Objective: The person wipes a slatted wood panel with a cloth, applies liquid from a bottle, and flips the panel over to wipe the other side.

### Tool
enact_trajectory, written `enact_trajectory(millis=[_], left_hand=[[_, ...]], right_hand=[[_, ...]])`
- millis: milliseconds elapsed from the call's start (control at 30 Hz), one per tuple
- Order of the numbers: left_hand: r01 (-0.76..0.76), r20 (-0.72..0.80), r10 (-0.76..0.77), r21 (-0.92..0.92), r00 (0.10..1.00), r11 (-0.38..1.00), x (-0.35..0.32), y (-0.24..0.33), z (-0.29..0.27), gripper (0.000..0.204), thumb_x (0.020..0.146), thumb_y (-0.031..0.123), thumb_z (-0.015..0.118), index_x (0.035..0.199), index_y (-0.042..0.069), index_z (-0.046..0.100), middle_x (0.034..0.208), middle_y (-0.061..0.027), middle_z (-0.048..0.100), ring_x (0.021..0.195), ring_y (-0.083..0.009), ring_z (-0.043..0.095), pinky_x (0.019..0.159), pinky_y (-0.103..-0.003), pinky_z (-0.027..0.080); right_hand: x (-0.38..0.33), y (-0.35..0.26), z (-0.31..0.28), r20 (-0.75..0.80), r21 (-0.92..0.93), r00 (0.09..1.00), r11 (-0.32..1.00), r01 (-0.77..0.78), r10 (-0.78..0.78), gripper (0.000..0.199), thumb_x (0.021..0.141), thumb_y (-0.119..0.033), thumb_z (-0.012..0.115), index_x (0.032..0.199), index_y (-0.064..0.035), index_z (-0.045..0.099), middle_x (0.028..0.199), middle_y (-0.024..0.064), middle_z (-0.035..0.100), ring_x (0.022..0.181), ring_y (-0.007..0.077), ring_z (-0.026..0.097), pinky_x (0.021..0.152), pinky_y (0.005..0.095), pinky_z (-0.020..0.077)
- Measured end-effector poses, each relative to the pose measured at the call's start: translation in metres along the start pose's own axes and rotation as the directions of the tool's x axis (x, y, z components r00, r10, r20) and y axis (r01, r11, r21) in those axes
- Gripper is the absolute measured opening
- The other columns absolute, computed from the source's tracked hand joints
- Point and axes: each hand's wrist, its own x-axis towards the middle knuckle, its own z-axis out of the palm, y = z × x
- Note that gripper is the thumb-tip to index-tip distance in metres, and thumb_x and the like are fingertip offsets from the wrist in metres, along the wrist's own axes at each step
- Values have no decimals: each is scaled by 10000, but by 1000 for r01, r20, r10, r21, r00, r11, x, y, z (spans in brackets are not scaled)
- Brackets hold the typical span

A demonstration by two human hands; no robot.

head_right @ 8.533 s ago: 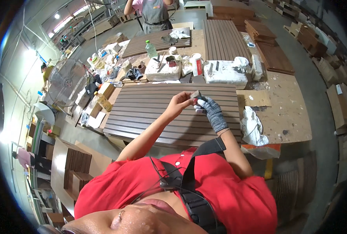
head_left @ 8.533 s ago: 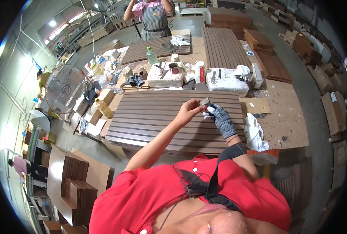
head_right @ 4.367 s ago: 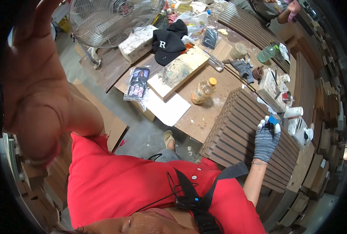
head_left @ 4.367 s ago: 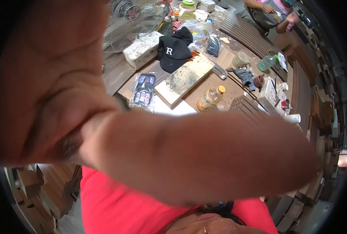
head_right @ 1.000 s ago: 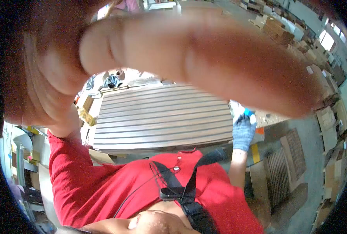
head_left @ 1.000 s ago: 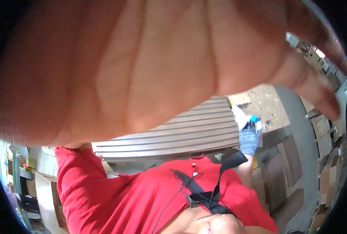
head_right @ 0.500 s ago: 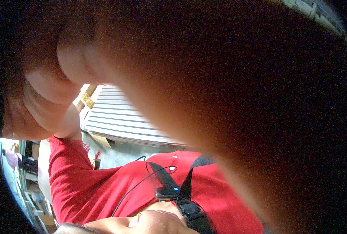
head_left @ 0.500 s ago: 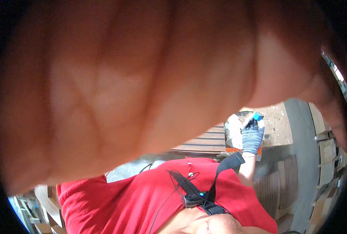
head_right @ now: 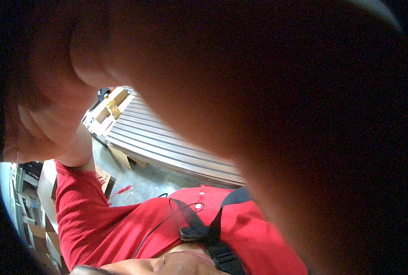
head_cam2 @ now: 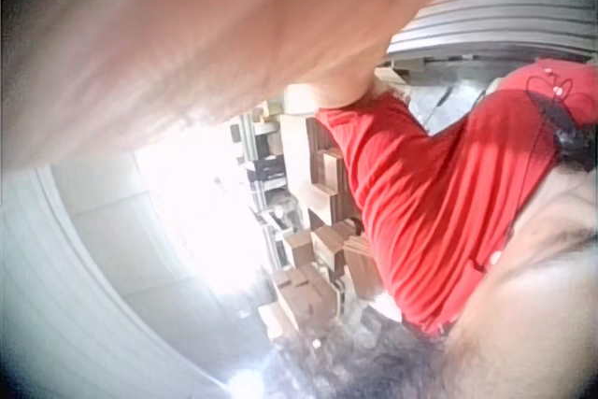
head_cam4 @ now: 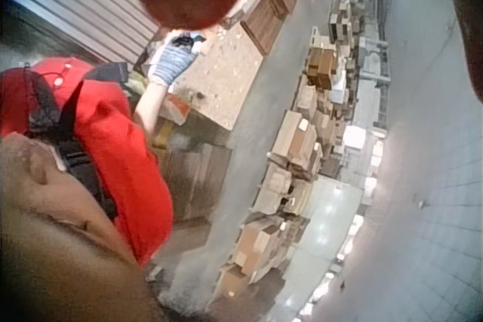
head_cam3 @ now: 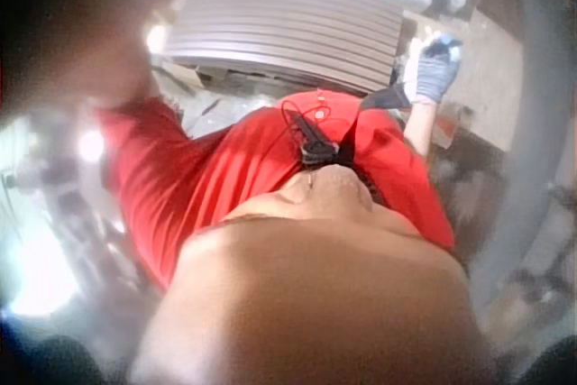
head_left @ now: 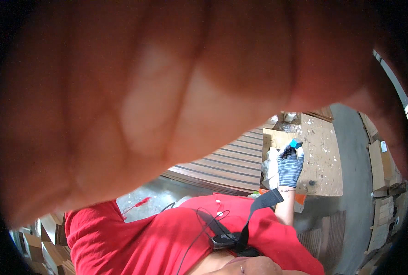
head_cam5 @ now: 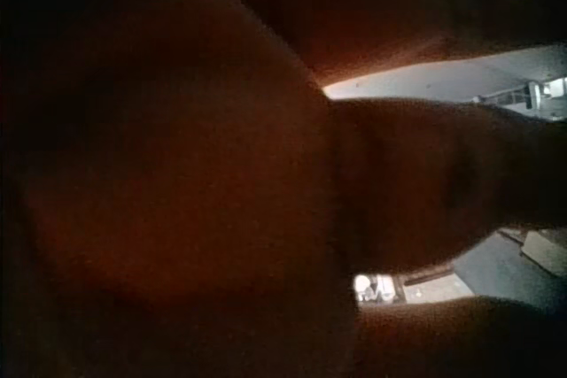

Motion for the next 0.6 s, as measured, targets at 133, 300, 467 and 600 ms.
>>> enact_trajectory(millis=[133,300,467,600], left_hand=[[43,-34,-43,-4,999,999,-7,5,-1,594,966,418,462,1446,78,381,1468,-150,440,1349,-276,429,1113,-424,311],[23,-80,-25,-34,997,999,-10,-13,-15,591,970,421,453,1445,76,384,1468,-149,442,1353,-273,428,1117,-420,308],[54,-136,-61,-55,989,997,-22,-39,-46,588,974,424,444,1444,75,386,1469,-148,444,1356,-270,427,1121,-416,305],[37,-194,-54,-90,979,995,-19,-53,-52,586,978,426,437,1444,74,388,1469,-148,445,1358,-267,426,1124,-414,302]], right_hand=[[-15,11,7,-56,78,997,996,-49,54,345,1016,-317,402,1128,-39,574,1070,96,614,1025,231,557,1013,405,396],[1,32,26,-247,14,969,1000,18,-14,344,1021,-315,390,1127,-40,566,1066,94,607,1029,220,550,1036,400,369],[43,54,27,-5,285,996,954,-89,94,292,1000,-256,453,1099,-25,603,1064,74,639,1036,212,568,1030,392,404],[36,56,68,-85,260,993,964,-57,82,245,971,-226,510,1025,-30,646,1037,88,672,1004,213,606,979,372,476]])
